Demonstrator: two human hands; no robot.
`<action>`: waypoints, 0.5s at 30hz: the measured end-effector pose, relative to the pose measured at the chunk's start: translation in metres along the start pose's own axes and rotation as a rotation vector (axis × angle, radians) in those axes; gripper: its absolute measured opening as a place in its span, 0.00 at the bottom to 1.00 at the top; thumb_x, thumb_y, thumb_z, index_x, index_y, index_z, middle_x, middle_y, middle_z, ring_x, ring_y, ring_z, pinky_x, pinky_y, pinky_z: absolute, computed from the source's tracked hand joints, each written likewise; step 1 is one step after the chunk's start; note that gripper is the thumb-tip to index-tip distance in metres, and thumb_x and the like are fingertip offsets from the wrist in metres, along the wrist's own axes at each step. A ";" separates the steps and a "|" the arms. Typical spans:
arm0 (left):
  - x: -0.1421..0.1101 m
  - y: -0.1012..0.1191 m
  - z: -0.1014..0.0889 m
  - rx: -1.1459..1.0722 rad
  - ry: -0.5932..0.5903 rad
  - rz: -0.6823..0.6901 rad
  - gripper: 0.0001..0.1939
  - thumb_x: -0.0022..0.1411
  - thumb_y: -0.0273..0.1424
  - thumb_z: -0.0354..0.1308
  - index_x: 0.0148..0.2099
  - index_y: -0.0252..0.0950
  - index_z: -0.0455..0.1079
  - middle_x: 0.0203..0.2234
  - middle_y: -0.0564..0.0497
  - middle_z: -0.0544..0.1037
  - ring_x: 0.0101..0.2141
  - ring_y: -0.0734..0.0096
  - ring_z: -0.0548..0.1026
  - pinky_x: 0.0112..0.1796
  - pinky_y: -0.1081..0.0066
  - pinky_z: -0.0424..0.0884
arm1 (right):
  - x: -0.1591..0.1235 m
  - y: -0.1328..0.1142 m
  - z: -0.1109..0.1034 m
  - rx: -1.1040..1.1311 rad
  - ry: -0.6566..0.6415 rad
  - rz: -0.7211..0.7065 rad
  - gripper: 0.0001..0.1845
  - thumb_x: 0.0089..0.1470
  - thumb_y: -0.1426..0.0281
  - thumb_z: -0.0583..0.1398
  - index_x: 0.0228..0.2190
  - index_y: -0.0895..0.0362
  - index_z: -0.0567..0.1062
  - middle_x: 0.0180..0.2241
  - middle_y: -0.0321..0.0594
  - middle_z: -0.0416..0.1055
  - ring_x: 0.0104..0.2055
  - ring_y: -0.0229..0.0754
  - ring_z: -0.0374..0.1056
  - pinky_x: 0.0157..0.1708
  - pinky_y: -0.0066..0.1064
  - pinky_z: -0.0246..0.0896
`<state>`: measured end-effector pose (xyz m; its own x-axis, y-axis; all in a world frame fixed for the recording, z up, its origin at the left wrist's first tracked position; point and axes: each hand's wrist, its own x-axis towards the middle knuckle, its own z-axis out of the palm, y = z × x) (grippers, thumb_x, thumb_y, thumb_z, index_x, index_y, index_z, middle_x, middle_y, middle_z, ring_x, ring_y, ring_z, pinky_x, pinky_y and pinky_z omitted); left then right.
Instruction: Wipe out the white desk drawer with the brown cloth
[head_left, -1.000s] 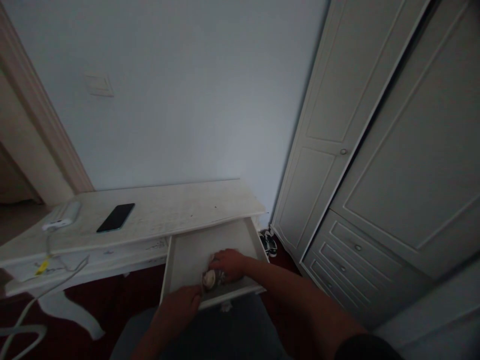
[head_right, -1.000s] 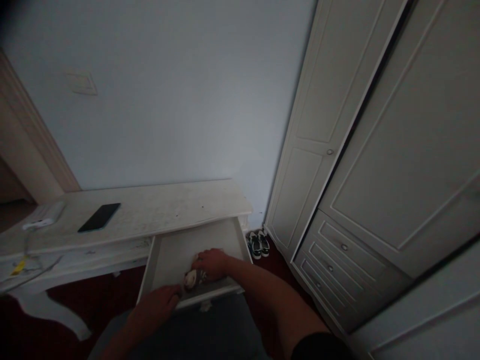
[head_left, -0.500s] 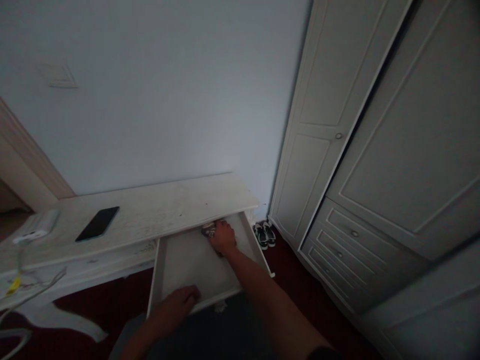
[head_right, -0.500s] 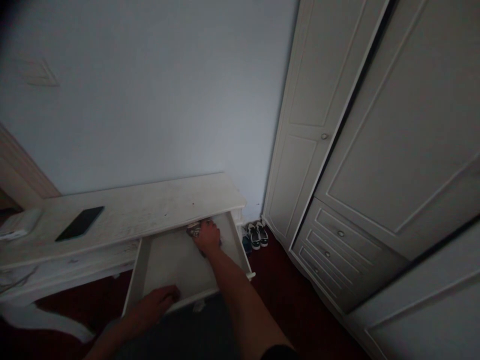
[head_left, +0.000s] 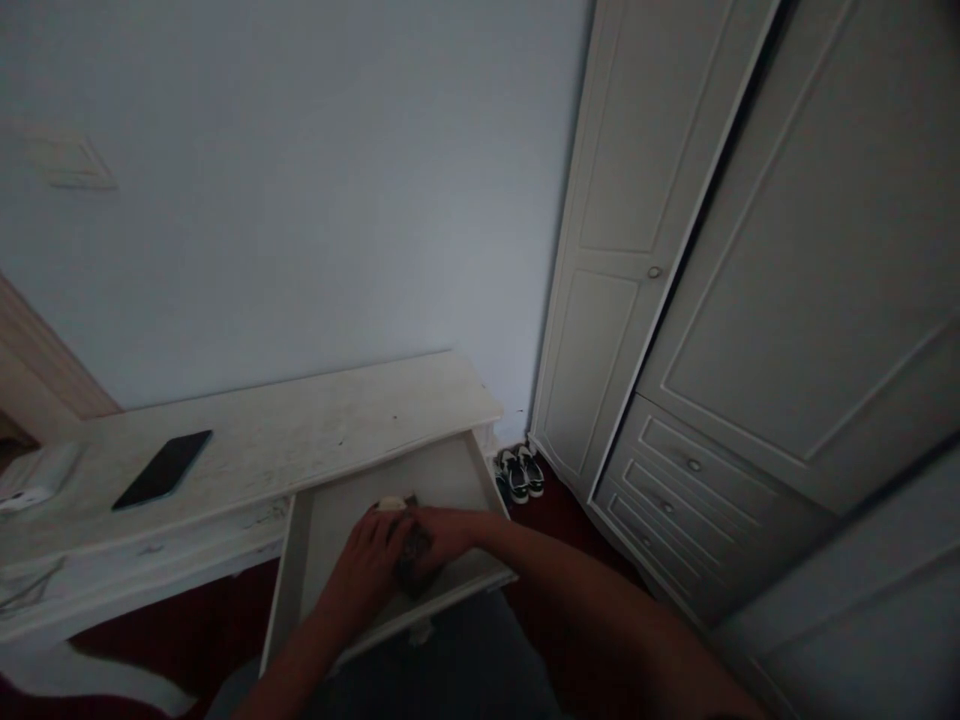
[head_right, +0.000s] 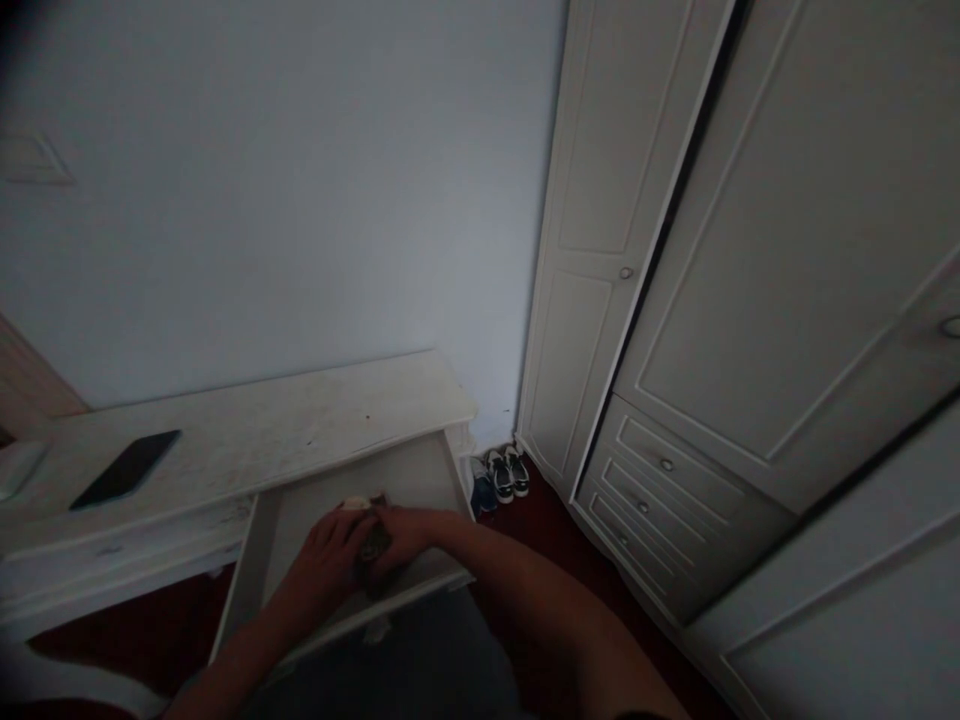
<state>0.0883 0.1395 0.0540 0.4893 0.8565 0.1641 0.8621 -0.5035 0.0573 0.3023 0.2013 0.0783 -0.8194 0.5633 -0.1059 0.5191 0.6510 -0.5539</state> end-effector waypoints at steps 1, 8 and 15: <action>0.004 0.001 0.002 0.013 -0.030 0.029 0.40 0.54 0.22 0.63 0.70 0.42 0.67 0.66 0.39 0.72 0.68 0.43 0.66 0.72 0.45 0.56 | -0.012 -0.002 -0.002 0.019 -0.001 0.053 0.55 0.52 0.57 0.74 0.72 0.58 0.57 0.65 0.54 0.71 0.61 0.58 0.73 0.57 0.40 0.70; 0.034 0.018 0.011 0.002 -0.250 0.332 0.41 0.61 0.37 0.63 0.75 0.39 0.61 0.77 0.40 0.58 0.76 0.42 0.49 0.74 0.39 0.42 | -0.099 -0.035 0.042 -0.165 0.291 0.287 0.33 0.68 0.56 0.60 0.68 0.56 0.65 0.56 0.56 0.78 0.55 0.59 0.76 0.54 0.46 0.68; 0.089 0.039 -0.004 0.018 -0.144 -0.043 0.35 0.60 0.38 0.66 0.69 0.40 0.68 0.65 0.36 0.75 0.65 0.42 0.69 0.69 0.40 0.49 | -0.119 -0.039 0.104 -0.271 0.474 0.249 0.25 0.62 0.48 0.66 0.51 0.50 0.74 0.50 0.44 0.78 0.52 0.57 0.71 0.57 0.50 0.63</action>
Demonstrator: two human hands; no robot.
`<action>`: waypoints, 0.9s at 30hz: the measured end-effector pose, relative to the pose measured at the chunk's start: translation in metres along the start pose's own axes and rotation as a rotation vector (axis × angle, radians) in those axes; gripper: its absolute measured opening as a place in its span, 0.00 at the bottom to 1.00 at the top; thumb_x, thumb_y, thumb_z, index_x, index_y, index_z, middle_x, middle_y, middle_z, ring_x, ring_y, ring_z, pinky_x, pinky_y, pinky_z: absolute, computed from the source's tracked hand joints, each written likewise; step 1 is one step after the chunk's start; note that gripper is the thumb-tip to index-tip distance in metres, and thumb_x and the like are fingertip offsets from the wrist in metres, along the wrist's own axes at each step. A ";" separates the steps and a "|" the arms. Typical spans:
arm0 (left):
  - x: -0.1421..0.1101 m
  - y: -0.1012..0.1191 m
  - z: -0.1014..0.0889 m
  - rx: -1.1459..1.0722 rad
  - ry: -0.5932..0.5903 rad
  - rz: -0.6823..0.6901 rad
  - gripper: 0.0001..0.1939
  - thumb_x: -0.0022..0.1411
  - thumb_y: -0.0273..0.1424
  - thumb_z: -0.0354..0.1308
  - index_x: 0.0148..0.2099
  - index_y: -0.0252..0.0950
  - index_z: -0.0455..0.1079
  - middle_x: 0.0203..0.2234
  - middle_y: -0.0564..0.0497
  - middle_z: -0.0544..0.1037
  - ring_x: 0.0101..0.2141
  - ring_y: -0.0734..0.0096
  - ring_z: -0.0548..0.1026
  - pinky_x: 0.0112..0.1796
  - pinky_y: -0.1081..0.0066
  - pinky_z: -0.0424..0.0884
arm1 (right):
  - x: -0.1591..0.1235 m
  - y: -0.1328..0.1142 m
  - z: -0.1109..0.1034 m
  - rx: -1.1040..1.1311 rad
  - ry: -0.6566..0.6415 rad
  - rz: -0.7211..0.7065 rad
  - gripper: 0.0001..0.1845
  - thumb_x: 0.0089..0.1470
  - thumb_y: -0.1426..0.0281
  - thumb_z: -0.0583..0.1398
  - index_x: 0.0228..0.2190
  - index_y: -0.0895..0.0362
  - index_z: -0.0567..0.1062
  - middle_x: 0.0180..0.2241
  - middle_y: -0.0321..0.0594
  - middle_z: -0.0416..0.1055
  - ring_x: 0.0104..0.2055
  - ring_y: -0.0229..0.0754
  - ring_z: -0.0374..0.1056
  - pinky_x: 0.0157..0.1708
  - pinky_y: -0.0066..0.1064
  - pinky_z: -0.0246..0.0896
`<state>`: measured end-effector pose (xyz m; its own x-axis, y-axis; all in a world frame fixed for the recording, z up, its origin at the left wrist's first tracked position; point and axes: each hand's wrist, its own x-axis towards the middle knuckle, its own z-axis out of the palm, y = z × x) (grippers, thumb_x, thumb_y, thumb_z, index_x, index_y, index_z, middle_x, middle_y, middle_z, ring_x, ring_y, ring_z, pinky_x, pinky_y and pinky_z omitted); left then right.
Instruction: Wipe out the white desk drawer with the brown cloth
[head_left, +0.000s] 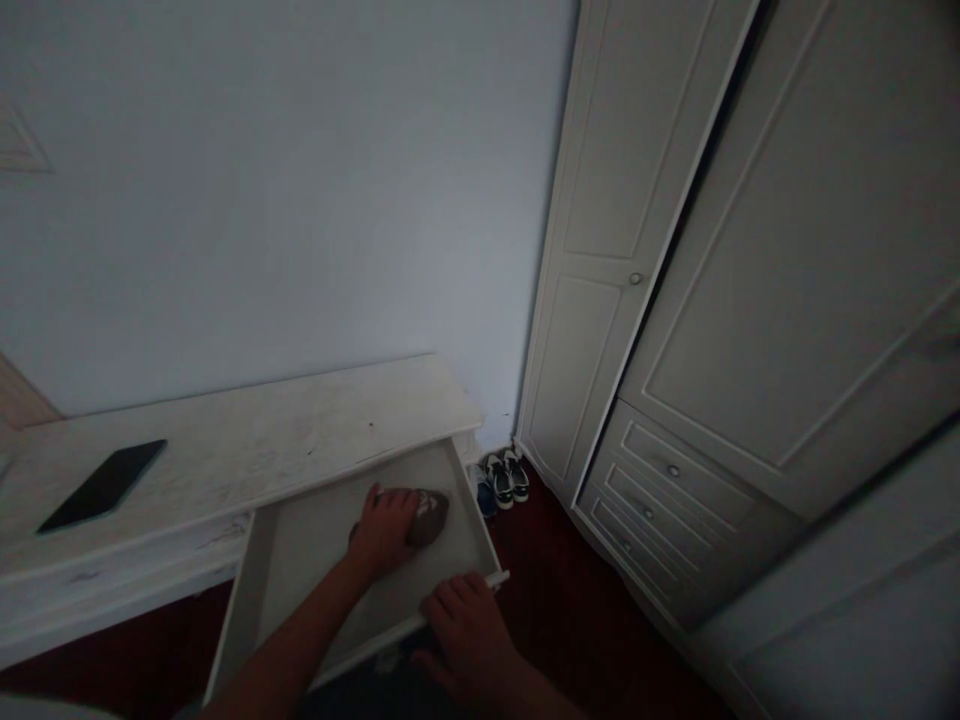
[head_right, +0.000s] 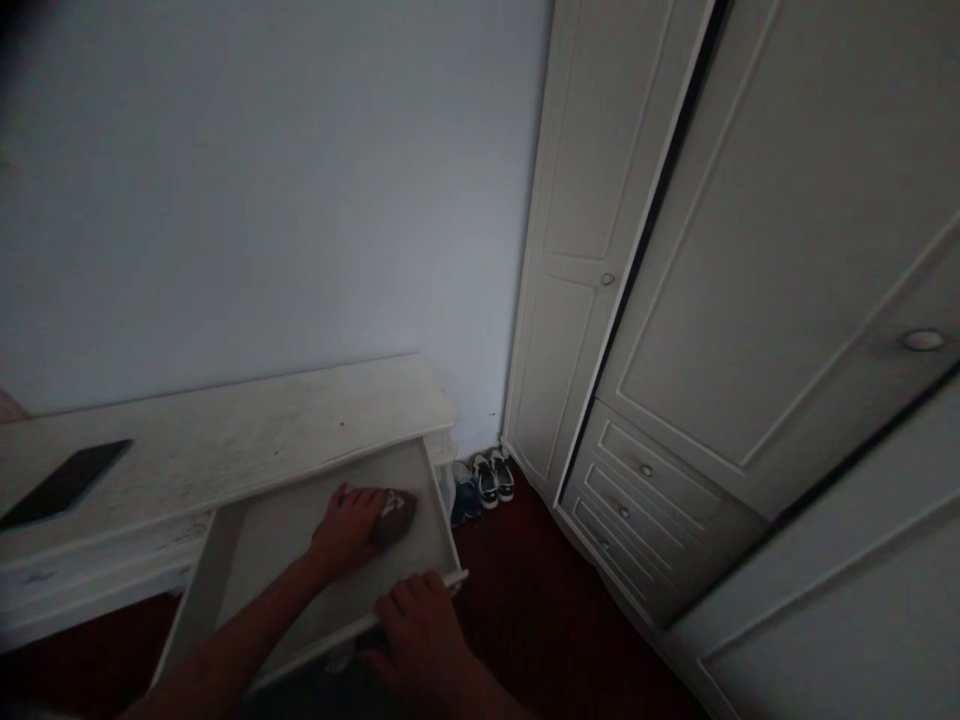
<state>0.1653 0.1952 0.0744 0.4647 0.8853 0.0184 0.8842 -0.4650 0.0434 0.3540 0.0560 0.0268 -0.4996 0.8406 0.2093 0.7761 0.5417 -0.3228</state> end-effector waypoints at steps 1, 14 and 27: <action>0.009 0.005 -0.003 -0.011 0.022 -0.104 0.35 0.63 0.38 0.64 0.70 0.39 0.66 0.63 0.35 0.75 0.62 0.43 0.72 0.66 0.42 0.56 | 0.000 0.000 0.006 0.005 0.022 0.017 0.24 0.62 0.48 0.66 0.51 0.50 0.74 0.49 0.44 0.78 0.52 0.56 0.71 0.57 0.50 0.62; 0.071 0.041 -0.010 -0.228 0.052 -0.169 0.29 0.66 0.43 0.62 0.67 0.42 0.69 0.60 0.38 0.79 0.60 0.43 0.74 0.60 0.48 0.60 | -0.005 0.001 0.043 0.043 0.063 0.096 0.16 0.63 0.52 0.63 0.47 0.47 0.73 0.45 0.46 0.78 0.49 0.58 0.72 0.54 0.52 0.63; -0.083 -0.032 -0.019 -0.386 -0.355 0.070 0.32 0.52 0.36 0.68 0.61 0.53 0.77 0.56 0.49 0.81 0.54 0.50 0.79 0.53 0.57 0.72 | -0.009 -0.002 0.037 0.017 0.148 0.102 0.12 0.62 0.59 0.65 0.46 0.47 0.75 0.43 0.43 0.79 0.47 0.55 0.73 0.50 0.49 0.61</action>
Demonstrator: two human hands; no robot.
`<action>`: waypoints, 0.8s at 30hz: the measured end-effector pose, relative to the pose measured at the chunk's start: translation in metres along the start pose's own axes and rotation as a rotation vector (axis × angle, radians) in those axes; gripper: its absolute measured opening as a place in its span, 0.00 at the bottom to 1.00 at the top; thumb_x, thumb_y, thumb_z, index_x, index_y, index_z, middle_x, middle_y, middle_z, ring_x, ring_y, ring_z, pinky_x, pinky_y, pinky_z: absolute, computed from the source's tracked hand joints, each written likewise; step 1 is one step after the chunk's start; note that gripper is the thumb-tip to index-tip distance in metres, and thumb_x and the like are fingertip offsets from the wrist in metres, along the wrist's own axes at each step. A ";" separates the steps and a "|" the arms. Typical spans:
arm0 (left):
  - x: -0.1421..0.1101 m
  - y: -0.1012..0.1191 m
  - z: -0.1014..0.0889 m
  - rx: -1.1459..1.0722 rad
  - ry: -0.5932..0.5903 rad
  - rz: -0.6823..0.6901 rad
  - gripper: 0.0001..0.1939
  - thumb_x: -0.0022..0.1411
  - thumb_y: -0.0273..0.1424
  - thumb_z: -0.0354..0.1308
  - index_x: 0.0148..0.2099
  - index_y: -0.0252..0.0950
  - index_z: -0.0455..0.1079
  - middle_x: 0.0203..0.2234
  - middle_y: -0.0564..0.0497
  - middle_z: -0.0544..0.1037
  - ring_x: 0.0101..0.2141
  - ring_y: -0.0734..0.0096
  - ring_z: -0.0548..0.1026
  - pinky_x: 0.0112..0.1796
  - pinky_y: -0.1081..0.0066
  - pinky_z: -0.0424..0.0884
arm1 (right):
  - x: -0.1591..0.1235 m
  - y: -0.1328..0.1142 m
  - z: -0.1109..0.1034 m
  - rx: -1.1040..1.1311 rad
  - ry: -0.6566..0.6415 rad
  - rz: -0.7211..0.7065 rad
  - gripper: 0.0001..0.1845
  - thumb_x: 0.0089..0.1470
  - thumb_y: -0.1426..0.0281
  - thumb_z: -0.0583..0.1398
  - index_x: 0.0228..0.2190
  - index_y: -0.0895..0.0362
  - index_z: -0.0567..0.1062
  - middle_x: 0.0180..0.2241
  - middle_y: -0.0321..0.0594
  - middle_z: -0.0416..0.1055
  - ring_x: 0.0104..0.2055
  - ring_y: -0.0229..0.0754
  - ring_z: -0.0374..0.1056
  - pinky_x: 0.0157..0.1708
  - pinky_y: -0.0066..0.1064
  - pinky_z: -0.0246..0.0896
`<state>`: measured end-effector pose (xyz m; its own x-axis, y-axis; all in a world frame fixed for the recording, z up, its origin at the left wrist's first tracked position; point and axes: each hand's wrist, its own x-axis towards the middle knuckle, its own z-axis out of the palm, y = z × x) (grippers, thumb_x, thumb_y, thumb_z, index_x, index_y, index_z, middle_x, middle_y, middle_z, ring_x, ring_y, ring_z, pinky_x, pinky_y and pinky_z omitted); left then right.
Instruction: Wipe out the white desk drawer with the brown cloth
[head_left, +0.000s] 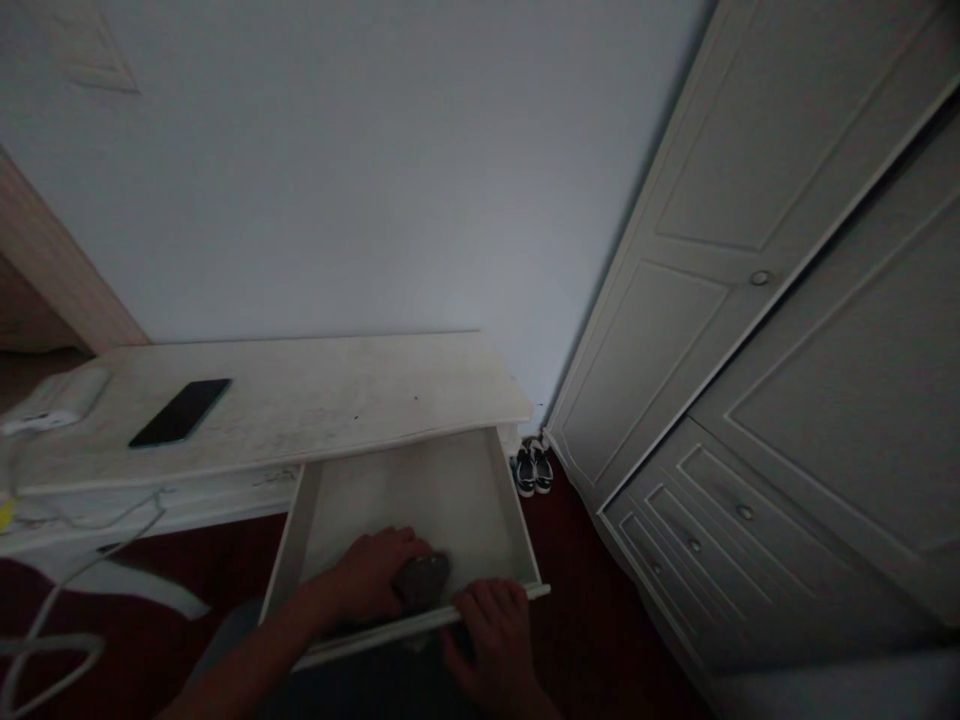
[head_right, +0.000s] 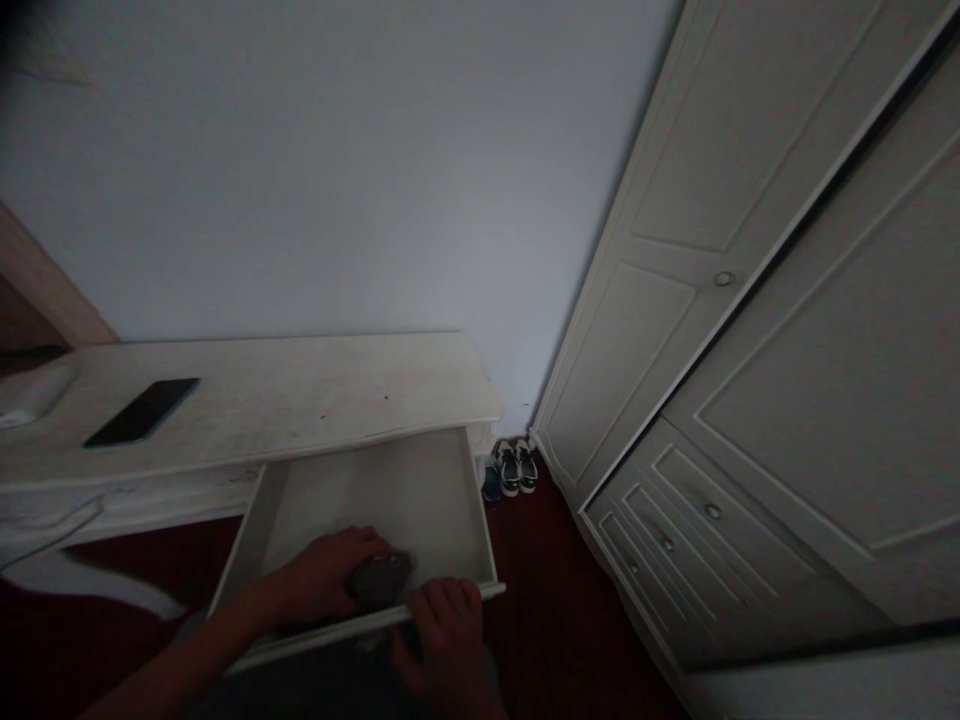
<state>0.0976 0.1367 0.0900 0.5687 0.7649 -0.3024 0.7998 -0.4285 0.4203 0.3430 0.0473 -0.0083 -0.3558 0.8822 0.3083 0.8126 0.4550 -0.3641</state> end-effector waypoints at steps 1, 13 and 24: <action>-0.011 -0.006 0.000 0.058 -0.007 -0.039 0.34 0.53 0.33 0.67 0.63 0.54 0.75 0.58 0.48 0.80 0.55 0.48 0.78 0.55 0.53 0.72 | 0.001 -0.003 -0.007 0.017 0.052 -0.022 0.11 0.62 0.62 0.65 0.46 0.48 0.75 0.44 0.42 0.79 0.47 0.54 0.73 0.51 0.47 0.61; 0.012 -0.041 -0.039 0.207 0.434 -0.617 0.32 0.70 0.35 0.57 0.74 0.41 0.60 0.59 0.35 0.77 0.51 0.48 0.81 0.48 0.58 0.75 | 0.005 -0.015 -0.032 0.039 0.186 -0.033 0.17 0.63 0.74 0.67 0.50 0.46 0.76 0.47 0.39 0.76 0.49 0.52 0.71 0.52 0.44 0.61; 0.084 0.038 -0.004 0.191 0.342 -0.163 0.30 0.62 0.41 0.67 0.65 0.45 0.71 0.56 0.42 0.82 0.58 0.49 0.77 0.59 0.55 0.68 | 0.008 -0.009 -0.025 0.024 0.155 -0.055 0.13 0.65 0.72 0.67 0.48 0.46 0.77 0.45 0.36 0.80 0.48 0.49 0.72 0.53 0.43 0.56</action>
<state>0.1748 0.1866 0.0835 0.3613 0.9317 -0.0366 0.9135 -0.3458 0.2143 0.3449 0.0472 0.0193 -0.3224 0.8274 0.4598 0.7818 0.5066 -0.3635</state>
